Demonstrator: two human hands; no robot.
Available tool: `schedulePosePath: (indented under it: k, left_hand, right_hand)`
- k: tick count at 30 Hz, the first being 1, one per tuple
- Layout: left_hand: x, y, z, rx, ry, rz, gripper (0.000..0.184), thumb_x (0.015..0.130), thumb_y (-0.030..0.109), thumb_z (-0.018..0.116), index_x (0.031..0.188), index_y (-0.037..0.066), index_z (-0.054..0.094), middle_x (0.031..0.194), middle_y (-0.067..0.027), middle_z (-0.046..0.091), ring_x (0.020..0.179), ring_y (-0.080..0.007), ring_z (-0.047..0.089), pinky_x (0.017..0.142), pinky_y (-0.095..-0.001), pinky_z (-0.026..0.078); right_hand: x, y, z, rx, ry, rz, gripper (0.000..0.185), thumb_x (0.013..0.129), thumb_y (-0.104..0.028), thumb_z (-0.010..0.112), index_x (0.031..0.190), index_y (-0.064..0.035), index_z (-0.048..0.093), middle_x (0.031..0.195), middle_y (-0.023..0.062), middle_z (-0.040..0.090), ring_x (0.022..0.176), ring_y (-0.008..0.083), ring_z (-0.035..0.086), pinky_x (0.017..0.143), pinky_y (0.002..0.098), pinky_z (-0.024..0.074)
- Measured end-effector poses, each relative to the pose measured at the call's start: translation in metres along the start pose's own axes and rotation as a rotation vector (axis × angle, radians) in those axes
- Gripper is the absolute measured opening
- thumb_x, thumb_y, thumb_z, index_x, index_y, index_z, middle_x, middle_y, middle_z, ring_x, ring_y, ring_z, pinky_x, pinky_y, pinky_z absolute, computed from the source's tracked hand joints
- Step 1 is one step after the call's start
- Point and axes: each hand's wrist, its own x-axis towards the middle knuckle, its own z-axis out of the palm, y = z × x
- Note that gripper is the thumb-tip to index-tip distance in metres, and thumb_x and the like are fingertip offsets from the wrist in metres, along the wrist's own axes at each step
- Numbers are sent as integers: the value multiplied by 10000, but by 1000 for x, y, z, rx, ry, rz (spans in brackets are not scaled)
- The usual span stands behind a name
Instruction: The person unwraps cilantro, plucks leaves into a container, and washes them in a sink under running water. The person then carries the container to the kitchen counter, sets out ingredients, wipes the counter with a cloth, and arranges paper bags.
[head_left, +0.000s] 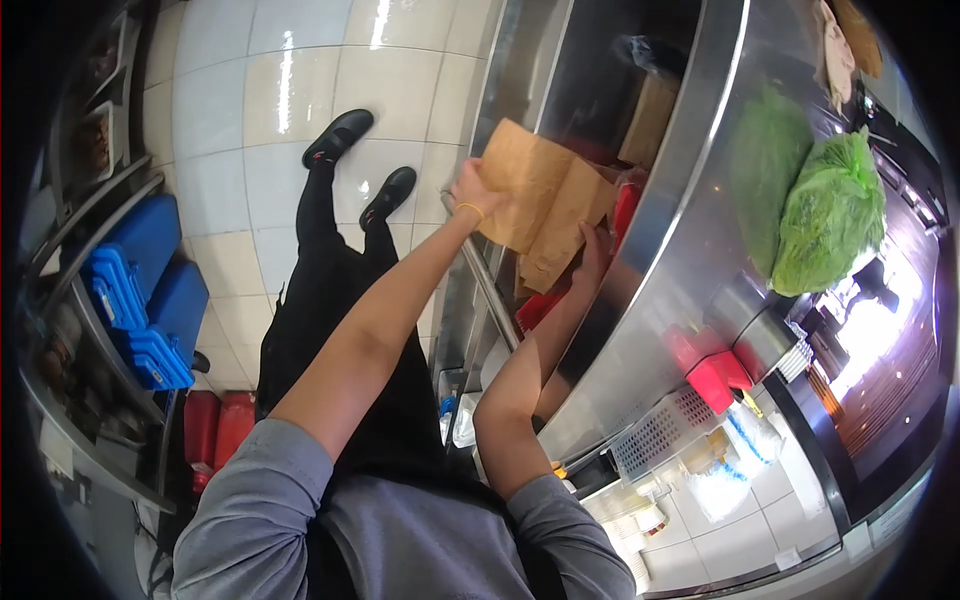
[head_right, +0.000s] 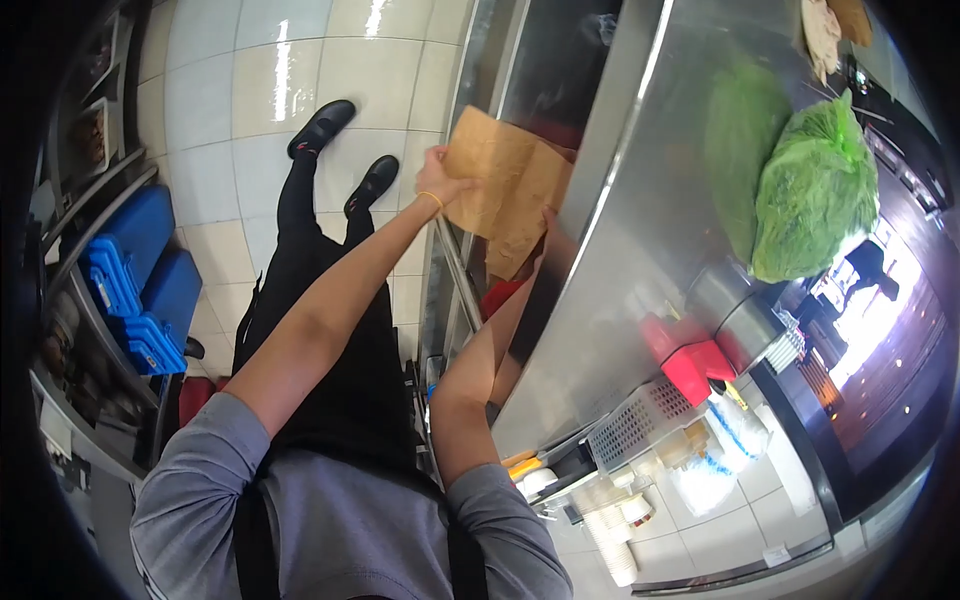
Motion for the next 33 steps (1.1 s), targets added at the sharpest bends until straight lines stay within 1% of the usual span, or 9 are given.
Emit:
schedulePosePath:
  k: [6, 9, 13, 16, 17, 20, 26, 29, 33]
  left_hand:
    - [2, 6, -21, -157, -162, 42, 809, 552, 380, 814, 1204, 158, 389, 930, -98, 557, 1000, -244, 485, 837, -391, 376]
    - [5, -5, 2, -3, -225, 368, 720, 618, 406, 773, 1182, 145, 410, 929, -108, 534, 985, -262, 478, 823, -367, 398]
    - [-11, -9, 19, 107, 59, 470, 725, 665, 458, 726, 1201, 100, 393, 1086, -179, 462, 1023, -326, 456, 893, -396, 379]
    - [-19, -1, 16, 144, 246, 327, 777, 668, 441, 726, 1241, 84, 342, 1200, -224, 405, 1120, -350, 417, 936, -423, 352]
    - [-14, -4, 13, 150, 192, 296, 926, 647, 475, 737, 1308, 51, 246, 1096, -223, 494, 1036, -362, 500, 891, -420, 401]
    - [-4, -9, -1, 227, -63, -11, 821, 668, 415, 729, 1282, 30, 344, 975, -170, 598, 910, -328, 586, 820, -383, 455]
    - [20, -32, -51, -62, -143, 151, 374, 764, 186, 568, 1114, 54, 575, 986, -148, 649, 857, -271, 637, 746, -343, 486]
    - [33, -49, -70, -359, -245, 70, 361, 795, 131, 524, 1143, 39, 546, 1005, -118, 647, 890, -215, 624, 777, -312, 470]
    - [34, -57, -74, -344, -255, 205, 381, 807, 132, 553, 1170, 22, 522, 1030, -101, 632, 953, -151, 583, 836, -283, 443]
  right_hand:
    - [5, 11, -6, 51, 32, -24, 577, 845, -341, 494, 1294, 0, 376, 1318, 181, 424, 1236, 326, 370, 1009, 429, 287]
    - [4, 12, -7, 69, 47, -33, 581, 846, -346, 493, 1298, -1, 371, 1322, 183, 419, 1239, 327, 366, 1012, 427, 283]
    - [4, 12, -6, 52, 50, -16, 588, 849, -353, 492, 1303, -2, 365, 1327, 184, 413, 1243, 328, 361, 1015, 424, 279]
    - [3, 12, -4, 44, 47, -7, 593, 851, -358, 491, 1307, -2, 361, 1330, 186, 409, 1246, 329, 357, 1018, 421, 276]
    - [3, 11, -4, 43, 44, -5, 594, 852, -359, 491, 1309, -3, 359, 1331, 186, 408, 1247, 329, 356, 1019, 421, 275]
    - [3, 12, -3, 36, 44, 3, 599, 854, -365, 490, 1312, -3, 355, 1335, 187, 403, 1250, 330, 352, 1022, 418, 272]
    - [3, 9, -2, 26, 53, 5, 609, 858, -375, 489, 1320, -5, 346, 1342, 190, 395, 1256, 332, 344, 1028, 414, 265]
    - [3, 9, -2, 20, 58, 5, 614, 859, -380, 488, 1324, -5, 341, 1346, 191, 390, 1259, 333, 340, 1031, 412, 262]
    - [4, 9, -3, 0, 60, 8, 621, 862, -387, 487, 1329, -6, 335, 1351, 193, 385, 1263, 334, 335, 1035, 409, 257]
